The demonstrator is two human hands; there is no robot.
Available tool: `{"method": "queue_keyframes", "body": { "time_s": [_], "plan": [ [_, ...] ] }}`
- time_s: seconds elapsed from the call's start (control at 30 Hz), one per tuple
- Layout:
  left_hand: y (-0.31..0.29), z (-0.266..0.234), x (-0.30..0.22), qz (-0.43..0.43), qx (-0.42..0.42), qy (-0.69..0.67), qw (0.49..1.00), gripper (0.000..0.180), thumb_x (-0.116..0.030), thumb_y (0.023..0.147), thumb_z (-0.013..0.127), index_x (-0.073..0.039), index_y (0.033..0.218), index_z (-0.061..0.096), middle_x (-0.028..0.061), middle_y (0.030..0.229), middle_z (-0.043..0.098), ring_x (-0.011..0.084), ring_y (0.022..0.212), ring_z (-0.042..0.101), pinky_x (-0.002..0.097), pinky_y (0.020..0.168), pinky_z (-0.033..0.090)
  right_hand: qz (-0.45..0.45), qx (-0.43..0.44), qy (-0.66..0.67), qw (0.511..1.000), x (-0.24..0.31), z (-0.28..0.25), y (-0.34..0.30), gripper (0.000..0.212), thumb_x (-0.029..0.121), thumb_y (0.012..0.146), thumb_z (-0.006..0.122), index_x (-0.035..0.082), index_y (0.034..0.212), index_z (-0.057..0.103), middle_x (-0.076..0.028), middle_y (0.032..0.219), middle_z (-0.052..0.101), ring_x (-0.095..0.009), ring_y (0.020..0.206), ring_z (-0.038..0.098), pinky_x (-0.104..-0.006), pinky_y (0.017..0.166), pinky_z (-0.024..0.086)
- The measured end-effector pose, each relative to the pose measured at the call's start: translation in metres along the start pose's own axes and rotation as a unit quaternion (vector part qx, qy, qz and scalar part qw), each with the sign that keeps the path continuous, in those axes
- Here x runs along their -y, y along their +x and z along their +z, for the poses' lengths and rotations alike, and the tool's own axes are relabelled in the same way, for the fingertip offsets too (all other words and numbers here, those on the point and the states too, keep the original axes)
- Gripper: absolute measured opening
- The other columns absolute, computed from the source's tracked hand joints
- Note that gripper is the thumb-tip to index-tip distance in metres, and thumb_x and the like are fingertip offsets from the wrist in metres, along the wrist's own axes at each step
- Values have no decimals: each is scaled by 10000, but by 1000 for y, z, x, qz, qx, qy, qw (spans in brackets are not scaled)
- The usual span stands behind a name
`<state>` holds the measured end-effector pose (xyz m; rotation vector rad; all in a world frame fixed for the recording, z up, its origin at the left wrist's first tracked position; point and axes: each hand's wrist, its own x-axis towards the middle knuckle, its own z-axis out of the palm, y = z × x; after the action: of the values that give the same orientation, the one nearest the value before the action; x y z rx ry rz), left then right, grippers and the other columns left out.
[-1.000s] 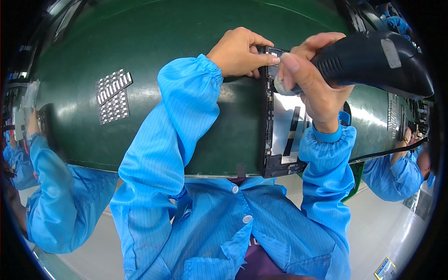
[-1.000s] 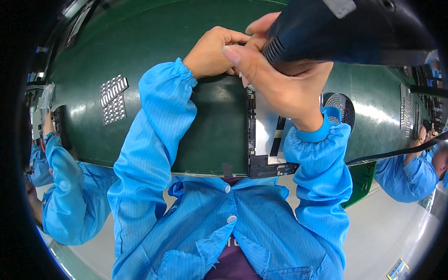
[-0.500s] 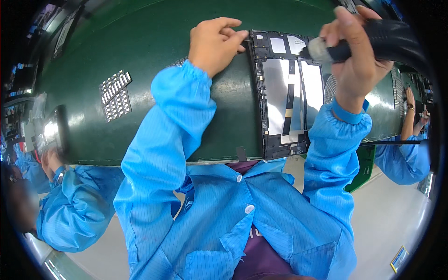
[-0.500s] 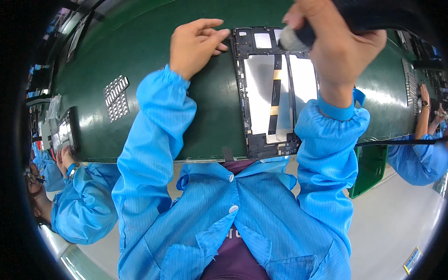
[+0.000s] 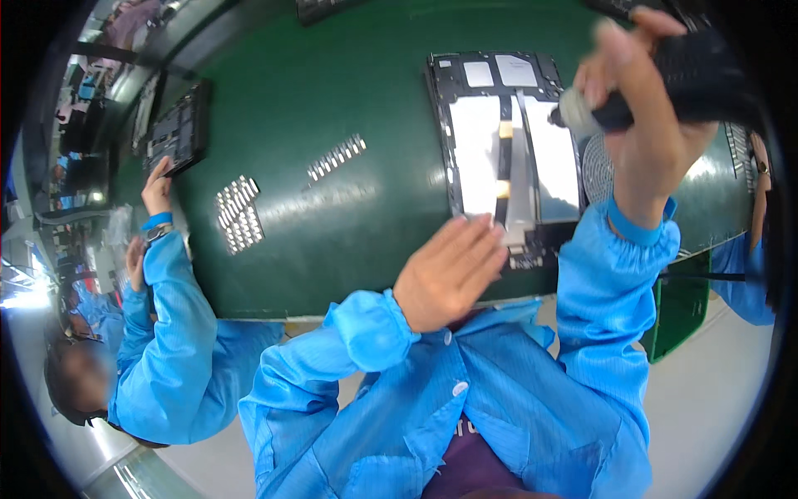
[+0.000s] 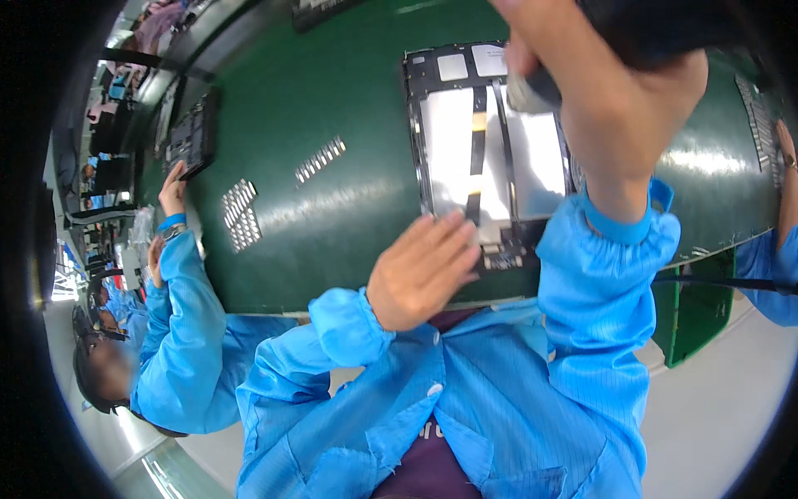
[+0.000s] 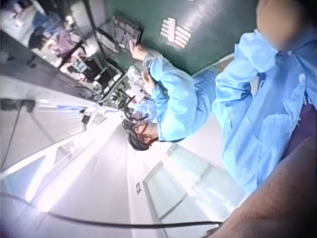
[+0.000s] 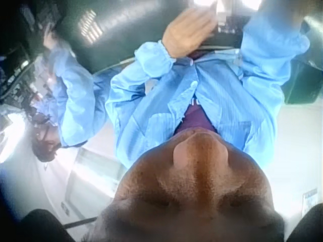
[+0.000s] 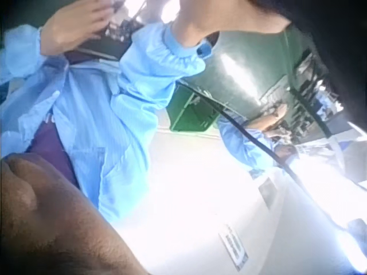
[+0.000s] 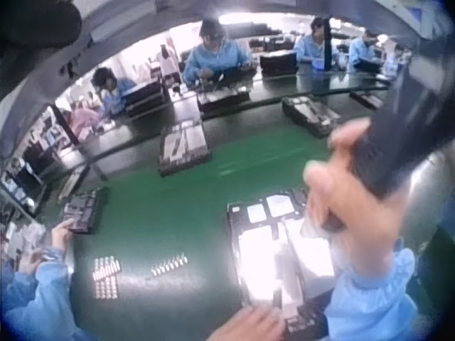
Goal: Assemble electronic components and drive screws into screen frames on a production line.
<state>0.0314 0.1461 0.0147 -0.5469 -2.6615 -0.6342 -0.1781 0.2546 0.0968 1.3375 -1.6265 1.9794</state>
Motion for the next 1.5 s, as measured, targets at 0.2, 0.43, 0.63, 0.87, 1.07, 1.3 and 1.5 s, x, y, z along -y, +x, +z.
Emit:
{"method": "queue_keyframes", "body": {
  "time_s": [0.2,0.43,0.63,0.87,1.07,1.3,1.5],
  "plan": [
    [87,3,117,-37,-56,67,995,406,-102,685,706,-16,1065,593,166,1165,551,336,1140,489,439,956,397,208,-107,130,963,10,10,-30,289,47,724,727,-8,963,575,-9,635,576,-56,519,513,-194,489,395],
    [186,4,212,-193,-21,275,942,415,-102,747,622,-70,1152,536,122,1223,501,319,1203,408,476,958,372,266,-36,176,947,1,27,-44,331,65,702,739,15,965,545,2,716,581,-43,649,510,-205,598,425],
    [186,-26,243,-251,31,290,923,612,-34,672,628,-78,1245,419,129,1309,404,299,1243,352,468,983,339,310,27,143,939,3,11,-43,393,25,706,707,11,1043,506,4,707,520,-31,599,448,-192,553,396],
    [126,-96,347,-272,149,320,895,650,9,633,611,-36,1247,404,170,1294,433,312,1170,451,392,975,391,269,17,178,947,-4,27,-50,562,-8,735,670,-17,1223,390,-60,747,621,-51,597,545,-200,555,431],
    [138,-124,288,-270,-72,409,869,421,-87,548,563,-69,962,637,170,838,648,368,751,606,433,737,475,226,14,91,970,-5,17,-45,433,31,734,678,-18,1097,448,-83,688,622,-105,554,561,-240,535,430],
    [101,-170,224,-134,-276,374,875,286,-92,526,589,-95,804,655,147,676,622,338,614,601,398,603,487,210,-43,38,976,-5,16,-42,358,41,725,681,-17,1005,465,-135,734,642,-198,622,639,-271,574,473],
    [64,-148,108,-60,-321,305,894,201,-13,581,644,-30,781,651,117,708,647,271,639,631,325,612,490,208,-75,-39,974,-8,8,-39,357,48,725,683,-28,987,453,-148,767,654,-235,708,667,-297,613,497]
  ]
}}
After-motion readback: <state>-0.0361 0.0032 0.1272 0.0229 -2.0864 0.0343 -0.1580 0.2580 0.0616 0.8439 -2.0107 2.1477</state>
